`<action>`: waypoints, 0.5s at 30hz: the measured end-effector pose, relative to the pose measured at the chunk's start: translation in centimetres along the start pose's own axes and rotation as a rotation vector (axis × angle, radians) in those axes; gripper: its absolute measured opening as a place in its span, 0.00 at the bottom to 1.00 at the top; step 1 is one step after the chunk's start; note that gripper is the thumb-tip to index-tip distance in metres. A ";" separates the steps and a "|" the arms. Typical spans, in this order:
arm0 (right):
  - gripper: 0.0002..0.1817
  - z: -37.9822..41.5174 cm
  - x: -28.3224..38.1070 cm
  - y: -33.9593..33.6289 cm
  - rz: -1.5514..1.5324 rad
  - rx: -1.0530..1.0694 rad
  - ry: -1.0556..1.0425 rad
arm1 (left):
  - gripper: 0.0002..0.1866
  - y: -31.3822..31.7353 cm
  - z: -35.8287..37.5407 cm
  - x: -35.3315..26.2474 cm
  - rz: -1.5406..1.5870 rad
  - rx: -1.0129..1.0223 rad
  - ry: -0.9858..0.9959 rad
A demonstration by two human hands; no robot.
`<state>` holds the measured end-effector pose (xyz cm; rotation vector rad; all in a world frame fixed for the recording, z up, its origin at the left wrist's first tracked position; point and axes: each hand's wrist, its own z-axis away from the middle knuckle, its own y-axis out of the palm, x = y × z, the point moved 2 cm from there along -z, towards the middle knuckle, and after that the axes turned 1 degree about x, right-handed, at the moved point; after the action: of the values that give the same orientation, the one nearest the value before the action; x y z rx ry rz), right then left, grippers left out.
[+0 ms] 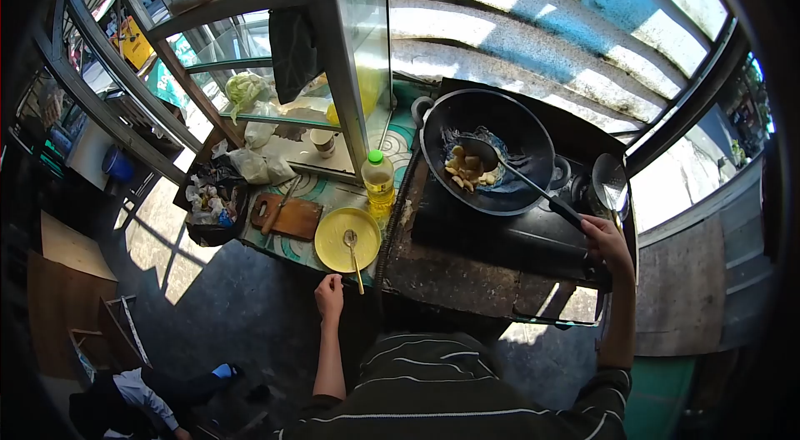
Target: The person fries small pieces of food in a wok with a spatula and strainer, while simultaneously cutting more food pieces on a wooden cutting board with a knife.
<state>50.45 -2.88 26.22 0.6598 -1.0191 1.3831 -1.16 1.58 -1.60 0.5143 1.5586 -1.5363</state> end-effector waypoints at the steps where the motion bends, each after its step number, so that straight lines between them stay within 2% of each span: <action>1: 0.17 0.7 0.6 -0.1 0.100 -0.037 -0.049 | 0.12 0.2 -0.1 -0.1 0.001 0.008 -0.004; 3: 0.19 1.9 0.7 -0.8 0.187 -0.063 -0.105 | 0.12 0.3 -0.1 -0.5 0.002 0.022 -0.002; 5: 0.18 3.8 1.5 -1.3 0.446 -0.200 -0.207 | 0.12 0.5 -0.1 -0.6 0.001 0.033 -0.002; 7: 0.18 5.7 2.9 -0.2 0.490 -0.239 -0.217 | 0.12 0.6 -0.1 -0.5 0.003 0.027 0.012; 9: 0.18 6.6 3.2 0.4 0.723 -0.323 -0.218 | 0.12 0.6 -0.1 -0.2 0.009 0.024 0.012; 10: 0.18 6.3 2.5 0.4 0.722 -0.324 -0.218 | 0.12 0.6 -0.1 -0.1 0.015 0.021 0.015; 12: 0.18 4.2 0.4 0.8 0.845 -0.354 -0.457 | 0.12 0.6 0.1 -0.5 0.014 0.026 0.007; 15: 0.17 0.6 -1.3 2.3 0.793 -0.419 -0.474 | 0.12 0.6 0.3 -0.3 0.012 0.030 0.002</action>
<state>48.26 -3.75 24.94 0.2603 -2.0343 1.6242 -0.41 1.46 -1.71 0.5414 1.5330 -1.5527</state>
